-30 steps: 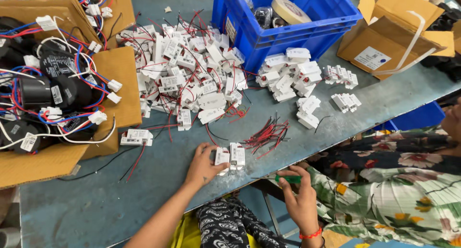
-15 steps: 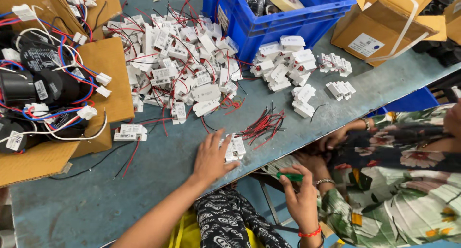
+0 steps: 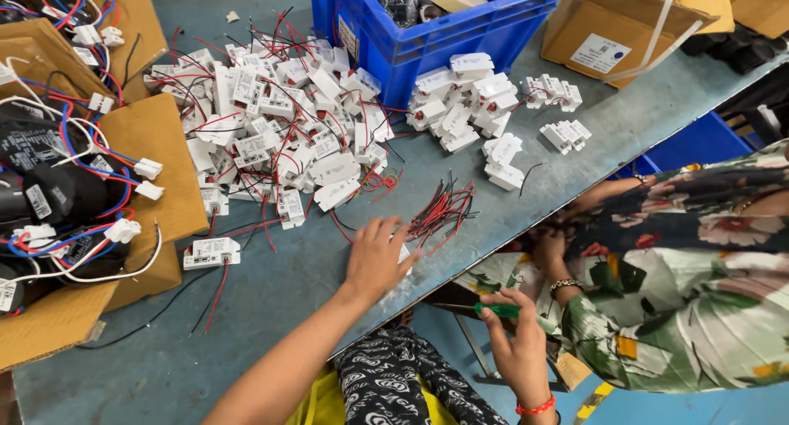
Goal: The person uses a screwdriver to connect red and black wires to small white electronic modules on a workbench. They repeatedly pick up modules, insert wires into terminals, tighten screws, and place the finished units aside. A coworker performs similar work nearby.
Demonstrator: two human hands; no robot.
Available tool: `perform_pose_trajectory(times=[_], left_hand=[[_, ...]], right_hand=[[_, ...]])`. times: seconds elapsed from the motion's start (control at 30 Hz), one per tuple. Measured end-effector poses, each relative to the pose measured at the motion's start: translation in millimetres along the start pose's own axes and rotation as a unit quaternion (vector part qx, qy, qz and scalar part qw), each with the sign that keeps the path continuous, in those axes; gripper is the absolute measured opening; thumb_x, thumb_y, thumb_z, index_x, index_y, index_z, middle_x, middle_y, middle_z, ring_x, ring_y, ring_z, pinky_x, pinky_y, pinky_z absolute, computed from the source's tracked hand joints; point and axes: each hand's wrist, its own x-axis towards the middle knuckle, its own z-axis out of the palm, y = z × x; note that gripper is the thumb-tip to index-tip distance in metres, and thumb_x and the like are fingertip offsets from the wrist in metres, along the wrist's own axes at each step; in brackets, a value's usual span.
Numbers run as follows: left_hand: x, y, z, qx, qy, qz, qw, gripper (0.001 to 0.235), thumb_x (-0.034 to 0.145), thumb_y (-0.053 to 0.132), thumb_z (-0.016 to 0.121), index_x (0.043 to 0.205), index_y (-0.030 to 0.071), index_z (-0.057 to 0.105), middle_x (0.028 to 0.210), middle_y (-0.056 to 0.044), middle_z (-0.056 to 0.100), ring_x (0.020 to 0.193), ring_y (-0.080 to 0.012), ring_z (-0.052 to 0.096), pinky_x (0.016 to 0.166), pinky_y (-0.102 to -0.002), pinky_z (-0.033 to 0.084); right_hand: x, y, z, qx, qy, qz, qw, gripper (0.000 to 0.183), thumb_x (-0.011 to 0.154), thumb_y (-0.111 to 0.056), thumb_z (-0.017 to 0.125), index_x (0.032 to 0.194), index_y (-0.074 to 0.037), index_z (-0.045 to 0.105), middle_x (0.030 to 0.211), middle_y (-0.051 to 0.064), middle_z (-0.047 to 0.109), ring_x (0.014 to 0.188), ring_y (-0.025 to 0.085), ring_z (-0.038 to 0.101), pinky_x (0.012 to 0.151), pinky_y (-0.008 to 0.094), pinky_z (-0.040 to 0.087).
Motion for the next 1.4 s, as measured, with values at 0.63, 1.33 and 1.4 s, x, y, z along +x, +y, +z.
perform_pose_trajectory(times=[0.63,1.33,1.4], left_hand=[[144,-19,133,-0.027,-0.258,-0.195,0.946,0.031,0.087,0.034,0.069,0.102,0.008,0.078,0.110,-0.019,0.073,0.102,-0.0378,0.072,0.085,-0.050,0.058],[-35,-18,-75,-0.260,0.088,-0.216,0.937,0.021,0.101,0.022,0.063,0.102,0.004,0.073,0.089,-0.014,0.071,0.079,-0.0308,0.068,0.068,-0.038,0.053],[-62,-17,-78,-0.257,0.030,-0.291,0.921,0.023,0.097,0.027,0.064,0.099,0.007,0.073,0.087,-0.012,0.070,0.075,-0.0304,0.069,0.069,-0.040,0.053]], right_hand=[[-41,77,8,0.002,0.022,0.148,0.989,0.050,0.086,-0.010,0.072,0.132,-0.009,0.051,0.103,0.007,0.081,0.089,0.017,0.081,0.070,0.033,0.065],[39,4,22,0.002,0.032,-0.082,0.996,0.062,0.090,-0.006,0.071,0.143,-0.005,0.039,0.105,0.009,0.076,0.091,0.019,0.075,0.078,0.032,0.059],[48,4,37,-0.014,0.012,-0.105,0.994,0.059,0.091,-0.004,0.073,0.142,-0.008,0.043,0.107,0.011,0.076,0.092,0.019,0.076,0.080,0.032,0.060]])
